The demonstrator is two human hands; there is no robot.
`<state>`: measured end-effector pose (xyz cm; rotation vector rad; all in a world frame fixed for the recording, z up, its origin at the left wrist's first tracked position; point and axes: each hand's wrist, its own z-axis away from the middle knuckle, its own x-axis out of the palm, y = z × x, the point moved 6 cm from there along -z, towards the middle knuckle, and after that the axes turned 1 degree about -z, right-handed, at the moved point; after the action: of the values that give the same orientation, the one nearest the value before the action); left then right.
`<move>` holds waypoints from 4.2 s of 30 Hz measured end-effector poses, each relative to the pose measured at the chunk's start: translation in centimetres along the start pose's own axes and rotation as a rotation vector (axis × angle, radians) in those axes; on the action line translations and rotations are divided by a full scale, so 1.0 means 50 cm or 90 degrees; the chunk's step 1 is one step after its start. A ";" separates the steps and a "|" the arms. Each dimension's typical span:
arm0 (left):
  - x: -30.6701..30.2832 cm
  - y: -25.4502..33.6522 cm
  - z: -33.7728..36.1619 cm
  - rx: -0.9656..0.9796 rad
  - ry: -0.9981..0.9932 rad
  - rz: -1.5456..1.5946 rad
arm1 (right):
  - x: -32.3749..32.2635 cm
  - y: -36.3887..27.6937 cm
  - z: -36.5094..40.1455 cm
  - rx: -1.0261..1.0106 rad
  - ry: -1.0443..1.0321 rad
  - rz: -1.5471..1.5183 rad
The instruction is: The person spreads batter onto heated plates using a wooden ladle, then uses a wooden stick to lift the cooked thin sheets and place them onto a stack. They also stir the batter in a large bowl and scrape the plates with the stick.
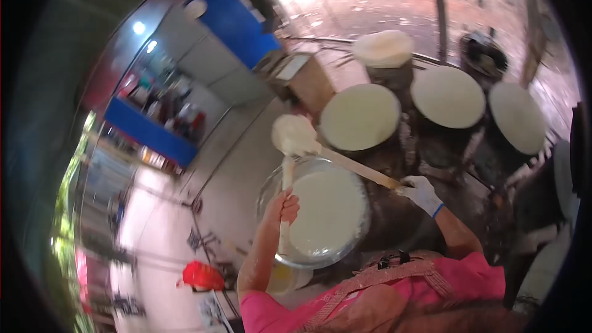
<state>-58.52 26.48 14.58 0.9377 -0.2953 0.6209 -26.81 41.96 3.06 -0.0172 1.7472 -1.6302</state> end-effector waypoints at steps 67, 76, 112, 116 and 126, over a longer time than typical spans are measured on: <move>1.543 -1.057 -1.044 0.351 -0.880 -0.939 | -1.015 0.857 0.894 0.549 1.287 -0.341; 1.573 -1.013 -0.905 0.194 -0.773 -1.054 | -1.090 0.900 0.973 0.364 1.194 -0.578; 1.238 -0.878 -0.800 -0.619 -0.403 -0.477 | -1.294 1.012 0.979 0.562 0.706 -0.531; 1.299 -0.864 -0.687 -0.724 -0.238 -0.314 | -1.186 1.116 0.972 0.234 0.518 -0.156; 1.264 -0.857 -0.671 -0.777 -0.320 -0.118 | -1.321 1.102 0.926 0.398 0.547 -0.356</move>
<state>16.74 58.57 -1.56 -0.0916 -0.8946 -0.0478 70.13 44.31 -8.89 0.6198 1.7976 -2.8382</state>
